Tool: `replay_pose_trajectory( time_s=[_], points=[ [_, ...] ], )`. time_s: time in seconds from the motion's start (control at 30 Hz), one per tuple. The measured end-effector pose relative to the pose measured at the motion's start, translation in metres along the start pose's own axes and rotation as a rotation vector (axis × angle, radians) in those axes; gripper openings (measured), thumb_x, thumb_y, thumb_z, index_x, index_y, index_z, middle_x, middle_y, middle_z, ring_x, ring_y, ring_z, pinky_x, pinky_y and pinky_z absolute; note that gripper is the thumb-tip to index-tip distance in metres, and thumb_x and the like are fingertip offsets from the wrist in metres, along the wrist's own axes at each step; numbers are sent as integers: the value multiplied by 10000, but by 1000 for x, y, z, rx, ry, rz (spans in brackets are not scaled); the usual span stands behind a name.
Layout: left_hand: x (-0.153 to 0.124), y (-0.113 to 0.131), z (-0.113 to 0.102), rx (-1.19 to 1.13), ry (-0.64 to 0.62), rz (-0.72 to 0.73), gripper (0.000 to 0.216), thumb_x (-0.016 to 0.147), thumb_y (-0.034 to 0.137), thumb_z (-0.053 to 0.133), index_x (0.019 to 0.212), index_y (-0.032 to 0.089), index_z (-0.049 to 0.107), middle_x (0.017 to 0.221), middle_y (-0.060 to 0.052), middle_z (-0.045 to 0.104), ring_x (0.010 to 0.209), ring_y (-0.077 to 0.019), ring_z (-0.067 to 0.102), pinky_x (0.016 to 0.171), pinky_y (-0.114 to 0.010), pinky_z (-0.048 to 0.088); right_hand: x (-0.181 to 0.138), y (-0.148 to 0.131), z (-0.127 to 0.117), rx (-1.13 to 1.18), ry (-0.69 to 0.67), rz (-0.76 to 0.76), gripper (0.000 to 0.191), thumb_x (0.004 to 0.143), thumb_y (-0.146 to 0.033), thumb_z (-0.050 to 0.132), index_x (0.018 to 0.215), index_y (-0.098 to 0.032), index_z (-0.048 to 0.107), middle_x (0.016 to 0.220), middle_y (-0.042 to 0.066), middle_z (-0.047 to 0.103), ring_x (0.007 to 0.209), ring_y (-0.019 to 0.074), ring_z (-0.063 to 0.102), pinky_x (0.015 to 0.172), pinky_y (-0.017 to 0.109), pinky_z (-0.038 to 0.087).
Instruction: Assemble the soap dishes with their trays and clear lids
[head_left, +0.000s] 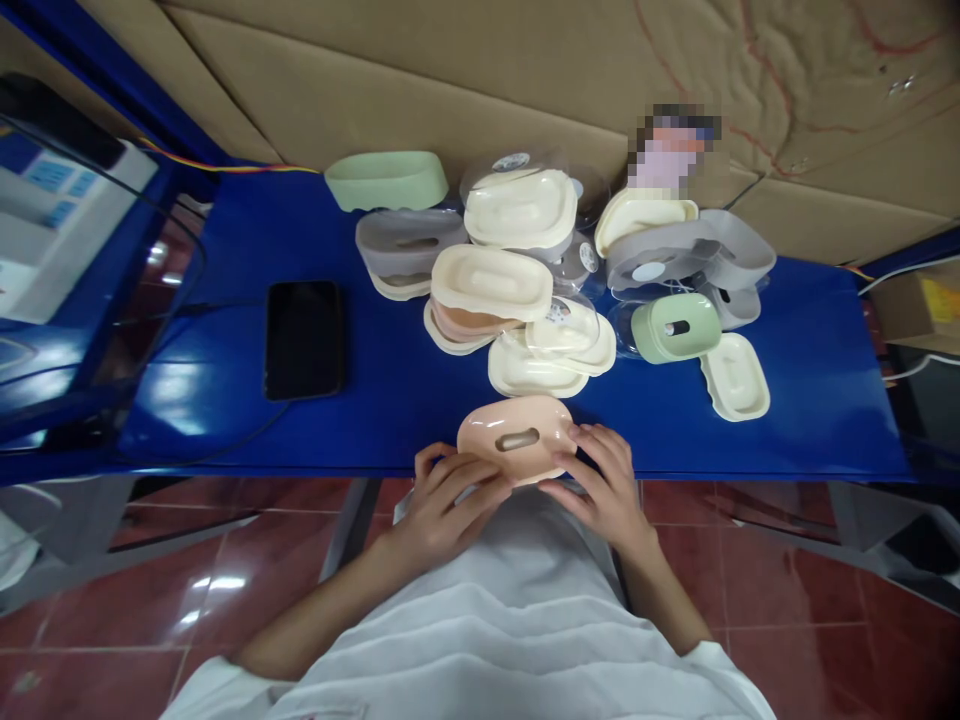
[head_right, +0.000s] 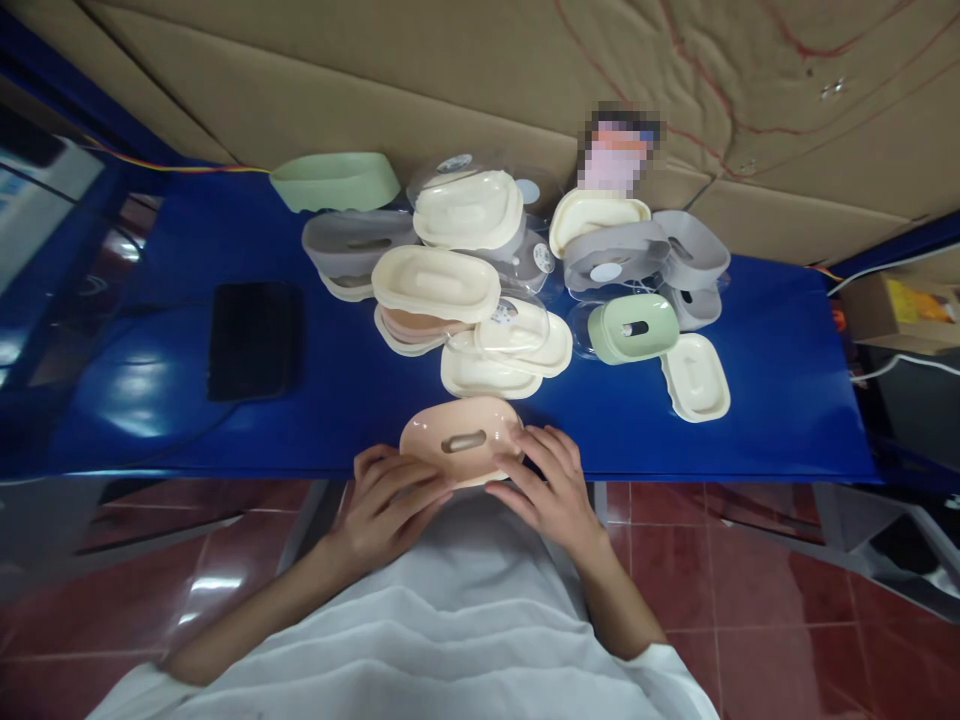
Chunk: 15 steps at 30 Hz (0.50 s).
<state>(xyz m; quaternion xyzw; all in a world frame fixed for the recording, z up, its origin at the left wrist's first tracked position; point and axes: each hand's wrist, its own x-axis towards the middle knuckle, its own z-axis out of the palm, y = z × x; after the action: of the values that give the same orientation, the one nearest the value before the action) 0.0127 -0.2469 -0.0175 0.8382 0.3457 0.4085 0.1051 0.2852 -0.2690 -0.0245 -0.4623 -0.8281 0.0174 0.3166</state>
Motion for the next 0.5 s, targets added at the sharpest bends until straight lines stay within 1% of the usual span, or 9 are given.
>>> replay_pose_trajectory(
  time_s=[0.1, 0.17, 0.23, 0.3, 0.4, 0.47, 0.5],
  points=[
    [2, 0, 0, -1, -39, 10, 176, 1010, 123, 769, 1142, 214, 698, 1011, -47, 811, 973, -208, 725, 957, -402, 455, 2, 0, -2, 15, 8, 24, 371, 972, -328, 842, 1299, -250, 684, 1344, 116, 722, 1336, 291, 665, 1138, 503, 559],
    [2, 0, 0, 12, -63, 21, 200, 1009, 154, 791, 1175, 219, 699, 1019, -45, 813, 984, -210, 726, 954, -397, 454, 3, -1, -2, 19, 13, 33, 303, 993, -323, 817, 1257, -251, 687, 1290, 101, 733, 1299, 279, 681, 1120, 490, 562],
    [2, -2, 1, 26, -97, 31, 236, 1019, 136, 774, 1229, 215, 700, 1051, -53, 816, 1013, -216, 725, 956, -399, 445, 3, -2, -2, 15, -1, 34, 236, 1011, -307, 794, 1213, -245, 690, 1239, 89, 740, 1262, 269, 691, 1104, 476, 560],
    [2, -3, 1, 35, -133, 42, 265, 1031, 83, 724, 1266, 204, 698, 1096, -64, 818, 1047, -224, 720, 951, -406, 429, 4, -2, -3, 6, -27, 26, 210, 1019, -301, 782, 1198, -237, 693, 1219, 89, 740, 1248, 271, 692, 1088, 472, 559],
    [2, -5, 1, 40, -171, 38, 286, 1038, 43, 676, 1276, 201, 694, 1126, -66, 812, 1077, -230, 714, 954, -412, 423, 10, 4, -11, 24, -60, -2, 264, 1043, -394, 749, 1257, -247, 696, 1246, 92, 730, 1247, 280, 693, 1074, 481, 571],
    [3, -6, 1, 40, -178, 18, 283, 1039, 57, 683, 1275, 211, 695, 1132, -64, 801, 1088, -229, 713, 979, -414, 439, 20, 15, -20, 59, -47, -31, 352, 1053, -449, 722, 1347, -260, 684, 1302, 98, 714, 1271, 288, 691, 1081, 486, 585],
    [3, -6, 1, 33, -166, 8, 271, 1036, 74, 697, 1266, 218, 699, 1146, -67, 790, 1099, -230, 711, 995, -414, 454, 28, 22, -25, 75, -27, -40, 394, 1052, -440, 723, 1401, -267, 670, 1341, 103, 702, 1297, 293, 686, 1093, 488, 591]
  ],
)
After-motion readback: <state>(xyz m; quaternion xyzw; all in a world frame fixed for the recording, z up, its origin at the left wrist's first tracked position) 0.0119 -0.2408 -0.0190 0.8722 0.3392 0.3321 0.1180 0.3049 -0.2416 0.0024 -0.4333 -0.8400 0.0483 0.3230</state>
